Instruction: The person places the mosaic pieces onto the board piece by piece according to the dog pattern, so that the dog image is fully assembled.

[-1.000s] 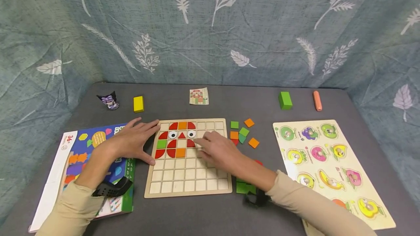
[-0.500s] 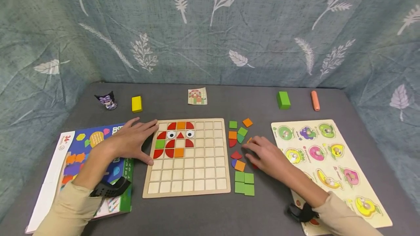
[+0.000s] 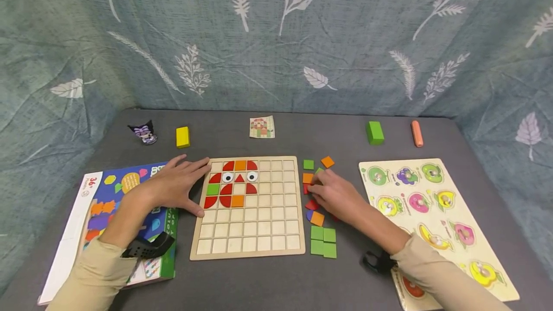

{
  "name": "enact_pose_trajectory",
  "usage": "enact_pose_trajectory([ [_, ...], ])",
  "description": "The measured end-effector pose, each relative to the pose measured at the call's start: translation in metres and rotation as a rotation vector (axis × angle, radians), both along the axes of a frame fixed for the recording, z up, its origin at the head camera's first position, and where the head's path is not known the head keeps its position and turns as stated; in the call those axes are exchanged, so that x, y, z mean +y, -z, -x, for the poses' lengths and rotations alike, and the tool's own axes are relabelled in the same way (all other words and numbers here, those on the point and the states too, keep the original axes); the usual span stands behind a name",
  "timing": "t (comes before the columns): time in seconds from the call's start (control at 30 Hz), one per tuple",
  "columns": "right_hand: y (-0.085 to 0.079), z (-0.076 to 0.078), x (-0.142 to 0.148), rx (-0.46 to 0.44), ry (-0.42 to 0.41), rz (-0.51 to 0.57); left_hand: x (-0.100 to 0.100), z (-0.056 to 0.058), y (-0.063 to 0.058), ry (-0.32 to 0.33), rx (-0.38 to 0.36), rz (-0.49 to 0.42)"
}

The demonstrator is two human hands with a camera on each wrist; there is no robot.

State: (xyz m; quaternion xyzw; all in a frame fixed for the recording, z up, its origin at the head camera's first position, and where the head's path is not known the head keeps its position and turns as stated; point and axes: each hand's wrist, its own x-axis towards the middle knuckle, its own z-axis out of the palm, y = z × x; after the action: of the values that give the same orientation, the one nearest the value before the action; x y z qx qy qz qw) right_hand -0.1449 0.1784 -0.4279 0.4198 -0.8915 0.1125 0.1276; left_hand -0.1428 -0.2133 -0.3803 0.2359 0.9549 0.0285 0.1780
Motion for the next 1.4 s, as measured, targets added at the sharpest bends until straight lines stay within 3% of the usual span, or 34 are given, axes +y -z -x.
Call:
enact_pose_trajectory([
  [0.27, 0.001, 0.000, -0.001, -0.019, -0.071, 0.003, 0.000, -0.001, 0.001, -0.005, -0.002, 0.006],
  [0.53, 0.007, 0.014, 0.000, 0.068, -0.229, 0.075, -0.001, -0.002, 0.001, -0.011, 0.008, 0.014],
  [0.77, 0.000, 0.017, -0.010, 0.090, -0.215, 0.113, 0.000, 0.001, 0.001, 0.006, 0.007, 0.006],
  [0.9, -0.006, 0.017, -0.024, 0.047, -0.234, 0.172, 0.000, 0.002, 0.000, 0.005, 0.005, 0.002],
  [1.07, -0.007, 0.015, -0.058, 0.076, -0.379, 0.193, 0.000, 0.001, 0.000, 0.002, 0.008, 0.003],
  [1.17, -0.006, 0.012, -0.079, 0.095, -0.418, 0.157, 0.000, 0.001, 0.000, 0.001, 0.012, 0.002],
  [1.4, -0.007, 0.011, -0.108, 0.080, -0.398, 0.025, -0.001, 0.001, 0.001, -0.007, 0.009, -0.006],
])
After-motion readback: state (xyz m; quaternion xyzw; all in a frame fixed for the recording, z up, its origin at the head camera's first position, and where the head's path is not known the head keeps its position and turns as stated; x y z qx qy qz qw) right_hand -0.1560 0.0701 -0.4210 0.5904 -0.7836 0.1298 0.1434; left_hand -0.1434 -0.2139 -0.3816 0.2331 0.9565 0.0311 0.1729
